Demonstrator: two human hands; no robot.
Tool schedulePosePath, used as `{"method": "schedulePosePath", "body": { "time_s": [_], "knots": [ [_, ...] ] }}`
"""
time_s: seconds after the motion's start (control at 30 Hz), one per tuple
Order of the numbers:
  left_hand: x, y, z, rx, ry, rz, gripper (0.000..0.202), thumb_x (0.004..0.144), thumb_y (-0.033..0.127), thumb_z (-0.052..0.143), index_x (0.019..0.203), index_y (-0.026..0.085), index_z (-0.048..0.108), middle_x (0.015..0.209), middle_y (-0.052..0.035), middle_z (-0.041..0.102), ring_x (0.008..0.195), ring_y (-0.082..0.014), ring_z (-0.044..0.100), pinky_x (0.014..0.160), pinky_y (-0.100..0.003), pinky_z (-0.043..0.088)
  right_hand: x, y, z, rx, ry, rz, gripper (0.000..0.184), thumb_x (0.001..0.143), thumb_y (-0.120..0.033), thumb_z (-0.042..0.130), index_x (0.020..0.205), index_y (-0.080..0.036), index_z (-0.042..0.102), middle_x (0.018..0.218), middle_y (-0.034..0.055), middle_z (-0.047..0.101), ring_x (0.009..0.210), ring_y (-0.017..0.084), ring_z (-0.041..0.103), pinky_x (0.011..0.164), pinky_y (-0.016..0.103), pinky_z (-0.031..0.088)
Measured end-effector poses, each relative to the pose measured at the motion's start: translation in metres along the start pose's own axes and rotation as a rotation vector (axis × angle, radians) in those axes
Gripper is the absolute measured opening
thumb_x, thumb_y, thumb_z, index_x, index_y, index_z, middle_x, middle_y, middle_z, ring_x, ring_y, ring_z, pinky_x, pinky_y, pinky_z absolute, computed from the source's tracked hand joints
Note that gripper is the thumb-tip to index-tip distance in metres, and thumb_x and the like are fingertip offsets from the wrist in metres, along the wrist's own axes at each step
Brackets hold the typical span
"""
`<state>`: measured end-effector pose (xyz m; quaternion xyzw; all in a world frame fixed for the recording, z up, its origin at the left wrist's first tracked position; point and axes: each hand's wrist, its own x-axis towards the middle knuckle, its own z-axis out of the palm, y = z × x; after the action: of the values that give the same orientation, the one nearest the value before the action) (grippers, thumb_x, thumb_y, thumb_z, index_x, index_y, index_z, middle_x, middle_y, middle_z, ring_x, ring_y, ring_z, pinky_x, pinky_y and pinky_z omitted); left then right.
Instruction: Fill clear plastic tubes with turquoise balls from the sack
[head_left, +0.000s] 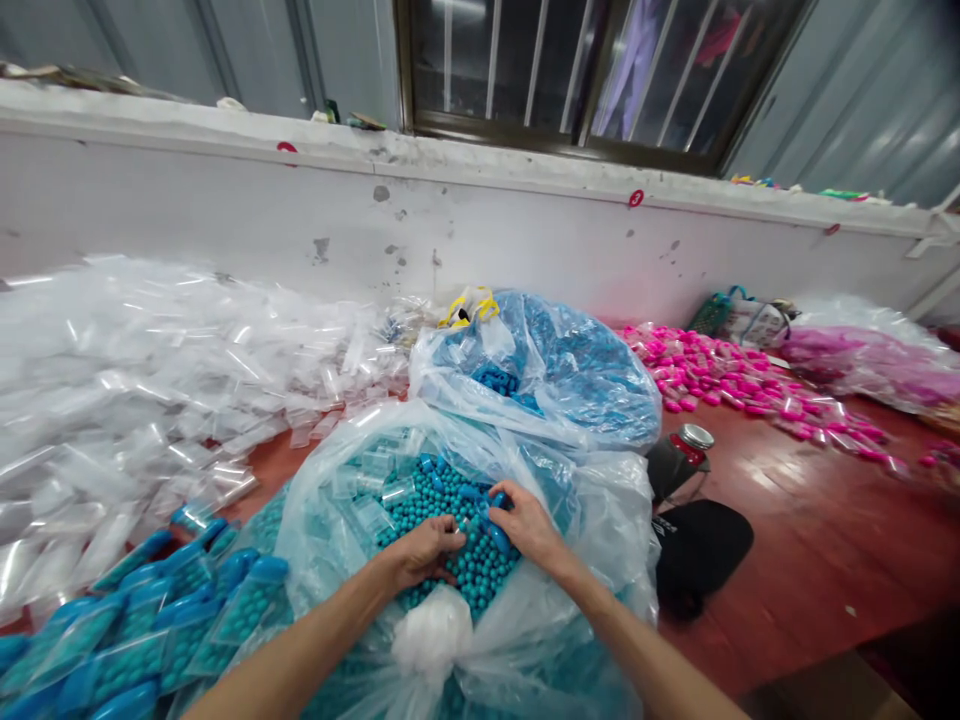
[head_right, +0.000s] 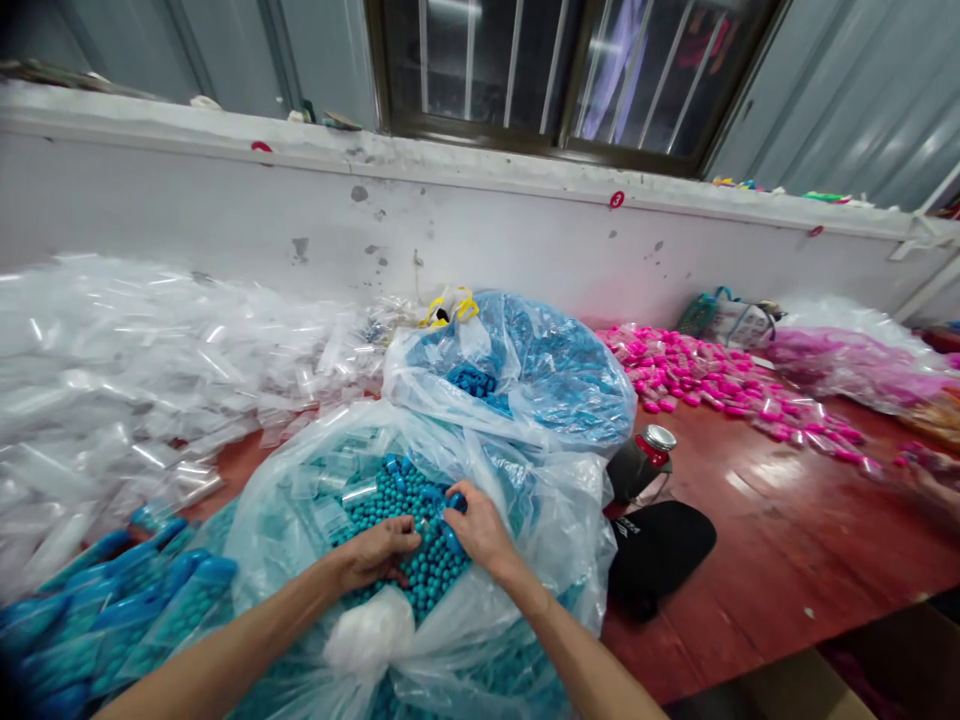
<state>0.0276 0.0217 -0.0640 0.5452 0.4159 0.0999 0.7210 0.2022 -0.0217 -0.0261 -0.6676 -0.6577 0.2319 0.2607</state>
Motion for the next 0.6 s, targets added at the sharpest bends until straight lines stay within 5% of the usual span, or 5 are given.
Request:
{"method": "schedulePosePath", "body": {
  "time_s": [0.1,0.33,0.47,0.6],
  "knots": [
    [-0.008,-0.002,-0.006,-0.354,-0.036,-0.012,0.040,0.055,0.037,0.072,0.080,0.018,0.047,0.058,0.0071,0.045,0.051,-0.0077,0.045,0.053,-0.022,0.040,-0.010,0.003,0.002,-0.207,-0.075,-0.072,0.015,0.078,-0.017,0.046,0.085,-0.017,0.059,0.084,0.0038,0.063,0.080,0.016,0.058,0.072,0.024,0.040],
    [-0.022,-0.001,-0.011,-0.387,0.100,0.064,0.032,0.060,0.032,0.071,0.081,0.016,0.053,0.066,0.0040,0.052,0.057,-0.0073,0.048,0.053,-0.019,0.034,-0.013,-0.005,0.008,-0.652,-0.321,-0.121,0.008,0.076,-0.021,0.057,0.083,-0.018,0.059,0.079,0.0064,0.066,0.076,0.021,0.061,0.062,0.025,0.038],
    [-0.031,-0.001,-0.010,-0.379,0.096,0.189,0.032,0.060,0.033,0.071,0.079,0.016,0.051,0.067,0.0034,0.054,0.059,-0.0074,0.051,0.054,-0.018,0.034,-0.005,-0.001,0.003,-0.632,-0.175,-0.204,0.006,0.078,-0.017,0.053,0.082,-0.019,0.057,0.083,0.0049,0.063,0.081,0.018,0.058,0.064,0.024,0.037],
    [-0.025,-0.005,-0.007,-0.180,0.138,-0.009,0.029,0.066,0.041,0.061,0.074,0.019,0.044,0.059,0.0018,0.058,0.045,-0.0116,0.052,0.043,-0.020,0.032,-0.004,0.009,0.007,-0.626,-0.010,-0.229,0.010,0.083,-0.013,0.045,0.083,-0.018,0.053,0.082,0.0042,0.060,0.077,0.016,0.057,0.066,0.024,0.038]
  ]
}}
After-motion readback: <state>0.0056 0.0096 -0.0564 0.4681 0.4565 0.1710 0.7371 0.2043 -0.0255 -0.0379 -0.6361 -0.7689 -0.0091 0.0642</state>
